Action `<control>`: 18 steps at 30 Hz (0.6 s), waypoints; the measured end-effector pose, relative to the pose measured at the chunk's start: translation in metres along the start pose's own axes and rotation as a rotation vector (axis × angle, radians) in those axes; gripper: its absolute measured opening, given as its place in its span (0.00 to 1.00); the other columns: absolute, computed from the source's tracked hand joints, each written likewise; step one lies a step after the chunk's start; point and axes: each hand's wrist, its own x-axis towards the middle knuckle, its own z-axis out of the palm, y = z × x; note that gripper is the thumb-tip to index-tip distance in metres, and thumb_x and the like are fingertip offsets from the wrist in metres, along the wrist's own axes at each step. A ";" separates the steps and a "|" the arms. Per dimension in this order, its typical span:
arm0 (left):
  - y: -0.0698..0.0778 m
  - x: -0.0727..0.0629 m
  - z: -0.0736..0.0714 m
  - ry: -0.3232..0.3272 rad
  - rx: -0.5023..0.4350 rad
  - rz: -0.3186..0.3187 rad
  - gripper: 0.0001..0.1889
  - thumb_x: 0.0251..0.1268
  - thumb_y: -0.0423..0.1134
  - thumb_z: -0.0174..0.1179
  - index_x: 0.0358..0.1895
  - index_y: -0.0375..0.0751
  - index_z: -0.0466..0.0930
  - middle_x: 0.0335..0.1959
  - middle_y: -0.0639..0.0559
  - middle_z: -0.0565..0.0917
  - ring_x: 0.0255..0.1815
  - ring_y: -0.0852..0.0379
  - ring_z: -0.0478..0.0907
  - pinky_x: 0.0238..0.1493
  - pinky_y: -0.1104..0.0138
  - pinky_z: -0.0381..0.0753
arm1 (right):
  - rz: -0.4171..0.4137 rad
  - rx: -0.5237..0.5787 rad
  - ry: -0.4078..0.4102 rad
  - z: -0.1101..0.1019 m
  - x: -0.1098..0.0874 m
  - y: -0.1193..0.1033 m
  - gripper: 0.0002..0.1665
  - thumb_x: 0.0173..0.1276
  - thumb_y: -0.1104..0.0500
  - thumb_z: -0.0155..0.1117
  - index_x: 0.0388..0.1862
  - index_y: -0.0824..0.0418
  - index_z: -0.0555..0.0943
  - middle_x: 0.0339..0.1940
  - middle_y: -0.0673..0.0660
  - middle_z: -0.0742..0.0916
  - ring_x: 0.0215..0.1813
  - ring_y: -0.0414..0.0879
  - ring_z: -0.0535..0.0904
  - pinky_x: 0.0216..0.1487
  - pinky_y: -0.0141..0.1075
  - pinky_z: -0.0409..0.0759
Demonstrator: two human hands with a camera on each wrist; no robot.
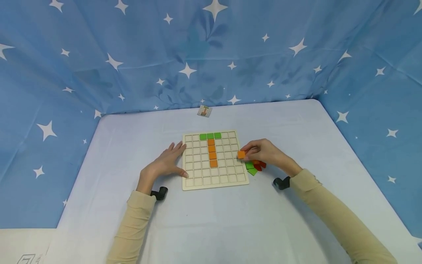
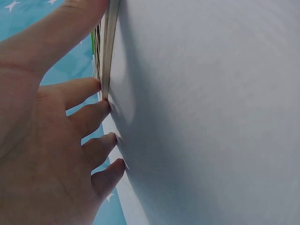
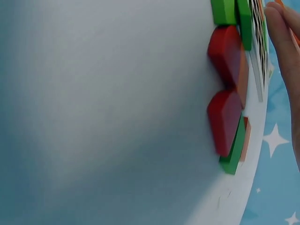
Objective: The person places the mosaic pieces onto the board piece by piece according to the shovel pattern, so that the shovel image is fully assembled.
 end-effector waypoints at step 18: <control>-0.002 0.003 0.003 0.004 0.034 -0.003 0.63 0.53 0.53 0.79 0.85 0.43 0.43 0.87 0.45 0.39 0.86 0.40 0.29 0.85 0.43 0.37 | -0.009 -0.053 -0.069 0.022 0.015 -0.016 0.20 0.64 0.60 0.77 0.54 0.64 0.87 0.42 0.56 0.93 0.41 0.44 0.90 0.47 0.29 0.85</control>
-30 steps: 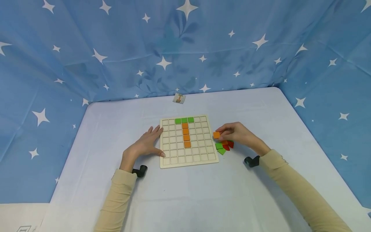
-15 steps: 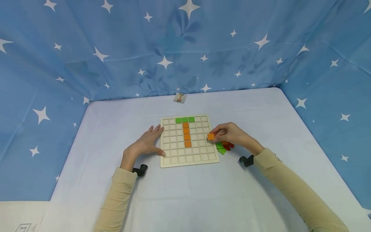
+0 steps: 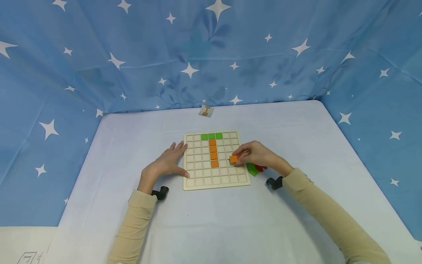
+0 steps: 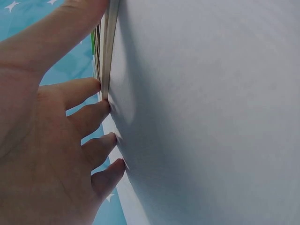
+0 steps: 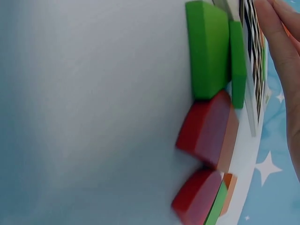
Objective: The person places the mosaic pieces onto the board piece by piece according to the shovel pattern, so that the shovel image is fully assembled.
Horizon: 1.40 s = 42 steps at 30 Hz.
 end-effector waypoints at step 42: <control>0.003 0.000 -0.003 -0.006 -0.001 -0.002 0.64 0.52 0.53 0.80 0.85 0.40 0.44 0.86 0.42 0.40 0.86 0.37 0.31 0.84 0.42 0.38 | -0.133 -0.197 -0.082 0.027 0.019 -0.033 0.11 0.64 0.64 0.76 0.45 0.62 0.89 0.42 0.54 0.91 0.38 0.40 0.86 0.45 0.33 0.87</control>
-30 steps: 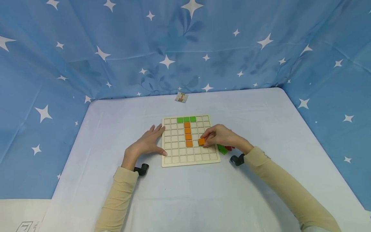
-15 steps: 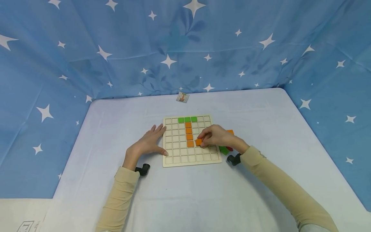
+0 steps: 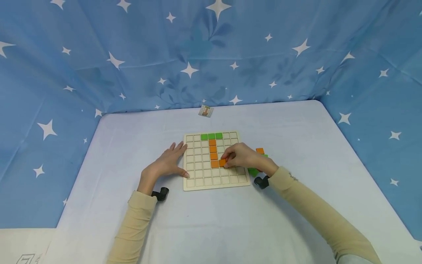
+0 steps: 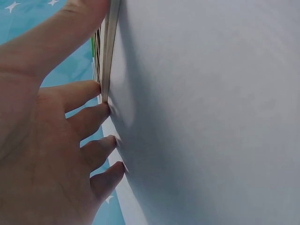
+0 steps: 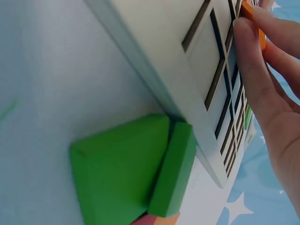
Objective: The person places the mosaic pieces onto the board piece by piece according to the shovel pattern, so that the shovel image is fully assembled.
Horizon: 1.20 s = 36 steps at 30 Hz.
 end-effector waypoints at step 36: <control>0.001 0.000 0.000 -0.007 0.017 0.003 0.63 0.52 0.52 0.79 0.84 0.39 0.44 0.86 0.41 0.40 0.86 0.36 0.31 0.84 0.42 0.38 | -0.090 -0.066 0.049 -0.003 -0.012 0.009 0.15 0.65 0.66 0.74 0.51 0.63 0.88 0.48 0.56 0.89 0.44 0.44 0.86 0.51 0.35 0.87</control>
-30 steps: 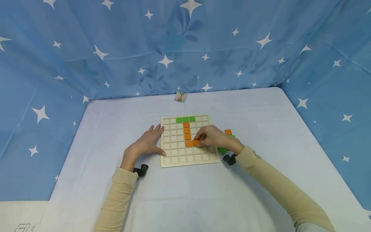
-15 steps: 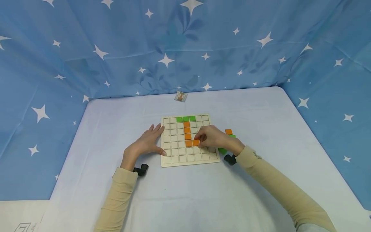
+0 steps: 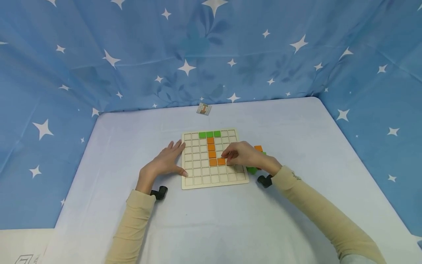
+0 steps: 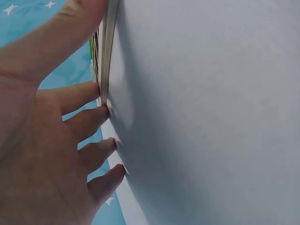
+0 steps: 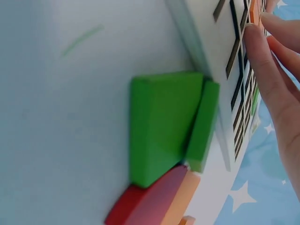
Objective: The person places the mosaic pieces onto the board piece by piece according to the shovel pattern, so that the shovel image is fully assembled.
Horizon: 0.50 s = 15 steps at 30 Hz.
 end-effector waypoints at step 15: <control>0.001 -0.001 -0.002 -0.011 0.002 -0.007 0.63 0.53 0.53 0.79 0.85 0.40 0.44 0.86 0.41 0.40 0.86 0.37 0.31 0.84 0.42 0.38 | 0.104 0.057 0.072 -0.020 -0.029 0.012 0.14 0.68 0.62 0.73 0.52 0.59 0.89 0.49 0.53 0.91 0.41 0.44 0.85 0.46 0.36 0.84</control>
